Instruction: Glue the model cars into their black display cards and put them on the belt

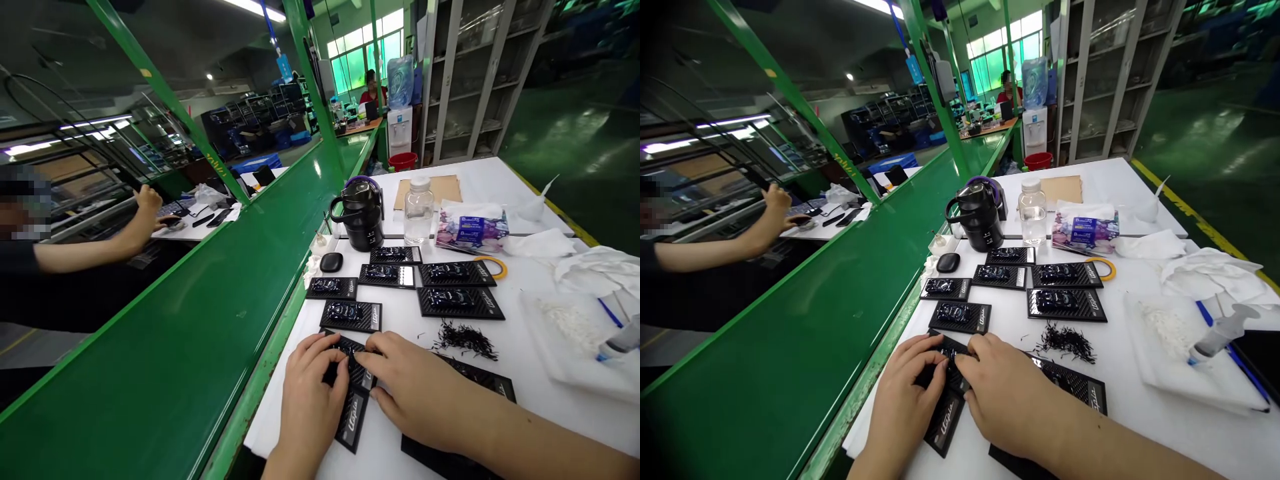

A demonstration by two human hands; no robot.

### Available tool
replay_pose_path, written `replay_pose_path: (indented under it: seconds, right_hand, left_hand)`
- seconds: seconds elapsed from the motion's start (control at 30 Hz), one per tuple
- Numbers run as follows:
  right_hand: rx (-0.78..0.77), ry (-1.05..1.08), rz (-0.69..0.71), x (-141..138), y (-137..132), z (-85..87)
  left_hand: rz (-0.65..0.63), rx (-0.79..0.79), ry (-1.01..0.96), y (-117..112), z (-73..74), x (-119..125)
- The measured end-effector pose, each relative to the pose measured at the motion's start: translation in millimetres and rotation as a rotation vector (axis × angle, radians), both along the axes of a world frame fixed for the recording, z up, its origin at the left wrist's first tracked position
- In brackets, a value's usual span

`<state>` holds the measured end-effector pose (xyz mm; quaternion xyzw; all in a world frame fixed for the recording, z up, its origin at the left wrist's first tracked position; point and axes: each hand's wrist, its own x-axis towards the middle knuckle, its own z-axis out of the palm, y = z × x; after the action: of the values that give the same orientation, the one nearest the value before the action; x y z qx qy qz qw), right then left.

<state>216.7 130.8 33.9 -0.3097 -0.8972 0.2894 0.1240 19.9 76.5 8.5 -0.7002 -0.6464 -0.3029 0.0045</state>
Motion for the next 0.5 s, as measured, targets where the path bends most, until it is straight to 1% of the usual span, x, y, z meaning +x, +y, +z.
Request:
replay_pose_path:
  seconds: [0.2,0.3,0.4,0.5]
  right_hand:
    - [0.072,-0.061,0.021,-3,-2,0.9]
    - [0.153,-0.058,0.035,-5,-4,-4.4]
    - [0.305,-0.001,0.023,-6,-8,-20.2]
    - [0.527,0.096,0.017,-5,-7,-45.9]
  left_hand:
    - [0.015,-0.024,-0.038,2,-2.3,1]
    - [0.028,-0.032,-0.068,2,-4.0,2]
    - [0.057,-0.066,-0.113,0,-1.6,6]
    - [0.125,-0.144,-0.205,-2,5.6,11]
